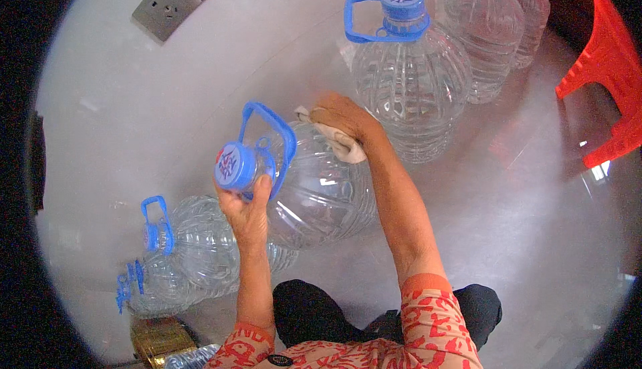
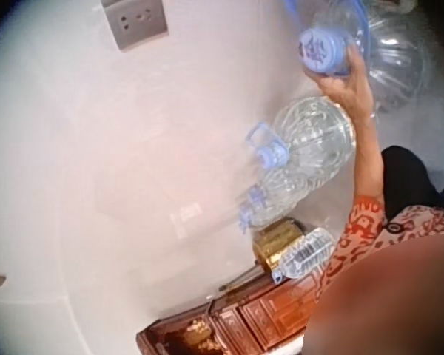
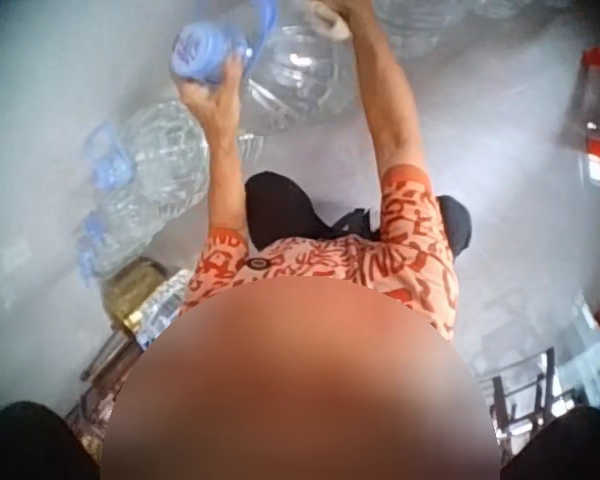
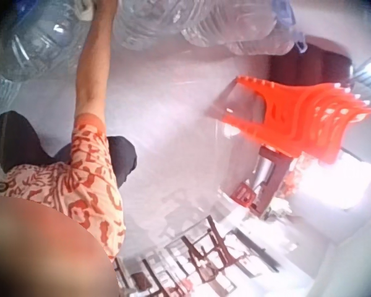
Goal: The person sits on the floor and wipes the exterior of several large plastic water bottles using a white cloth. They handle the bottles one at a time, rotating them to clean different sides before placing them back in a row.
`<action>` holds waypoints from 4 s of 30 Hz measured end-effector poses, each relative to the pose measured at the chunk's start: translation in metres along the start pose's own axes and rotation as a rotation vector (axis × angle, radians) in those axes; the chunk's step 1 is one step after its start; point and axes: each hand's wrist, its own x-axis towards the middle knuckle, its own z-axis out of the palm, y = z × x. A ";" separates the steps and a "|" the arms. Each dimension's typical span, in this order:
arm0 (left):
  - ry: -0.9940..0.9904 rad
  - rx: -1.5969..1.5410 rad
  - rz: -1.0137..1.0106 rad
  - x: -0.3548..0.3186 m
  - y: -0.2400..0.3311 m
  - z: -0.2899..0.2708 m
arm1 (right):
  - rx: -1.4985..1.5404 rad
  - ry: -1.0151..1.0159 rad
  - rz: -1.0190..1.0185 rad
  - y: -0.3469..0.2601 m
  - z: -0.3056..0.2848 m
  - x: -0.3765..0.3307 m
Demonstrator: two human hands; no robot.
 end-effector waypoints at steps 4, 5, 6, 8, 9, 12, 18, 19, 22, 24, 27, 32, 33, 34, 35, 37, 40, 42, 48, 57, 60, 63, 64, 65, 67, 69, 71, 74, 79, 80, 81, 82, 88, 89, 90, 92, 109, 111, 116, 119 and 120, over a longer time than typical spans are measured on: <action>0.034 -0.018 0.007 -0.013 -0.004 -0.010 | 0.460 -0.228 0.570 0.026 0.055 -0.038; 0.043 -0.001 0.019 -0.014 -0.005 -0.017 | 0.468 -0.162 0.527 0.027 0.072 -0.049; 0.053 0.015 0.012 -0.016 -0.008 -0.022 | 0.474 -0.099 0.491 0.026 0.090 -0.067; 0.073 0.053 -0.004 -0.018 -0.012 -0.031 | 0.559 -0.012 0.581 0.023 0.115 -0.100; 0.039 0.081 0.003 -0.018 -0.016 -0.036 | 0.633 0.013 0.708 0.021 0.123 -0.117; 0.055 0.157 0.022 -0.017 -0.023 -0.032 | 0.477 0.062 0.901 0.014 0.160 -0.168; 0.054 0.012 0.014 -0.007 -0.010 -0.015 | 0.665 0.509 1.310 -0.036 0.215 -0.211; 0.044 0.040 0.006 -0.004 -0.012 -0.018 | 0.797 0.509 1.366 -0.045 0.212 -0.207; 0.023 0.016 0.018 -0.002 -0.011 -0.011 | 1.130 0.817 1.316 -0.064 0.198 -0.203; 0.002 0.046 0.068 0.002 -0.012 -0.008 | 0.853 0.806 1.298 -0.073 0.185 -0.196; -0.006 0.046 0.089 0.006 -0.013 -0.010 | 0.747 0.744 1.188 -0.101 0.144 -0.167; -0.015 0.037 0.105 0.009 -0.014 -0.007 | 0.742 0.887 0.975 -0.154 0.075 -0.122; -0.017 0.030 0.107 0.009 -0.013 -0.005 | 0.710 0.900 0.907 -0.163 0.065 -0.117; -0.019 0.029 0.107 0.008 -0.011 -0.005 | 0.683 0.910 0.839 -0.172 0.056 -0.112; -0.019 0.029 0.108 0.007 -0.010 -0.005 | 0.584 0.881 0.769 -0.179 0.048 -0.107; -0.011 0.039 0.077 0.006 -0.009 -0.006 | 0.387 0.826 0.623 -0.186 0.034 -0.101; -0.022 0.046 0.119 0.005 -0.011 -0.005 | 0.324 0.797 0.573 -0.176 0.031 -0.105; -0.032 0.049 0.147 0.005 -0.008 -0.001 | 0.490 0.844 0.710 -0.152 0.054 -0.117; -0.013 0.062 0.111 0.006 -0.011 -0.004 | 0.709 0.795 0.953 -0.130 0.096 -0.140; -0.002 0.104 0.162 0.009 -0.015 -0.001 | 0.416 0.502 1.173 -0.130 0.152 -0.178; 0.002 0.145 0.146 0.011 -0.018 -0.003 | 0.415 0.720 1.145 -0.160 0.132 -0.155; 0.001 0.143 0.117 0.009 -0.014 -0.002 | 0.414 0.874 0.920 -0.181 0.083 -0.125; 0.003 0.122 0.107 0.009 -0.013 -0.004 | 0.430 0.938 0.805 -0.190 0.066 -0.115; 0.000 0.089 0.091 0.008 -0.015 -0.001 | 0.392 0.922 0.756 -0.193 0.056 -0.111; -0.002 0.072 0.102 0.007 -0.009 -0.002 | 0.330 0.895 0.639 -0.198 0.038 -0.099; -0.008 0.053 0.105 0.007 -0.006 -0.002 | 0.168 0.804 0.498 -0.200 0.017 -0.093; -0.017 0.054 0.089 0.004 -0.009 -0.001 | 0.058 0.698 0.417 -0.201 -0.003 -0.084; -0.032 0.082 0.107 0.007 -0.012 -0.003 | 0.067 0.586 0.483 -0.193 -0.026 -0.064; -0.013 0.052 0.075 0.007 -0.001 0.001 | 0.208 0.477 0.445 -0.154 -0.043 -0.035; -0.020 0.046 0.075 0.007 0.001 0.001 | 0.264 0.454 0.432 -0.141 -0.044 -0.027; -0.024 0.045 0.076 0.007 0.000 -0.001 | 0.325 0.432 0.417 -0.128 -0.044 -0.016; -0.022 0.060 0.072 0.006 0.000 -0.001 | 0.385 0.409 0.401 -0.120 -0.044 -0.006; -0.068 0.101 0.002 0.005 -0.001 -0.006 | 0.365 0.213 0.212 -0.083 -0.039 0.047; -0.064 0.090 -0.002 0.005 -0.002 -0.007 | 0.424 0.073 0.241 -0.077 -0.038 0.061; -0.045 0.084 0.016 0.004 -0.003 -0.006 | 0.479 -0.075 0.275 -0.071 -0.036 0.072; -0.004 0.075 0.053 0.005 -0.005 -0.003 | 0.470 -0.124 0.265 -0.062 -0.024 0.087; 0.098 0.226 -0.032 0.002 -0.012 0.001 | 0.189 0.326 0.519 -0.112 -0.024 -0.055; 0.089 0.241 -0.036 0.001 -0.011 0.003 | 0.300 0.260 0.592 -0.133 -0.030 -0.077; 0.085 0.186 -0.059 0.002 -0.008 -0.001 | 0.127 0.530 0.444 -0.116 -0.072 -0.110; 0.076 0.187 -0.076 0.001 -0.013 -0.009 | -0.343 0.800 0.382 -0.082 -0.142 -0.072; 0.059 0.180 -0.085 0.000 -0.019 -0.003 | -0.423 0.777 0.357 -0.065 -0.149 -0.068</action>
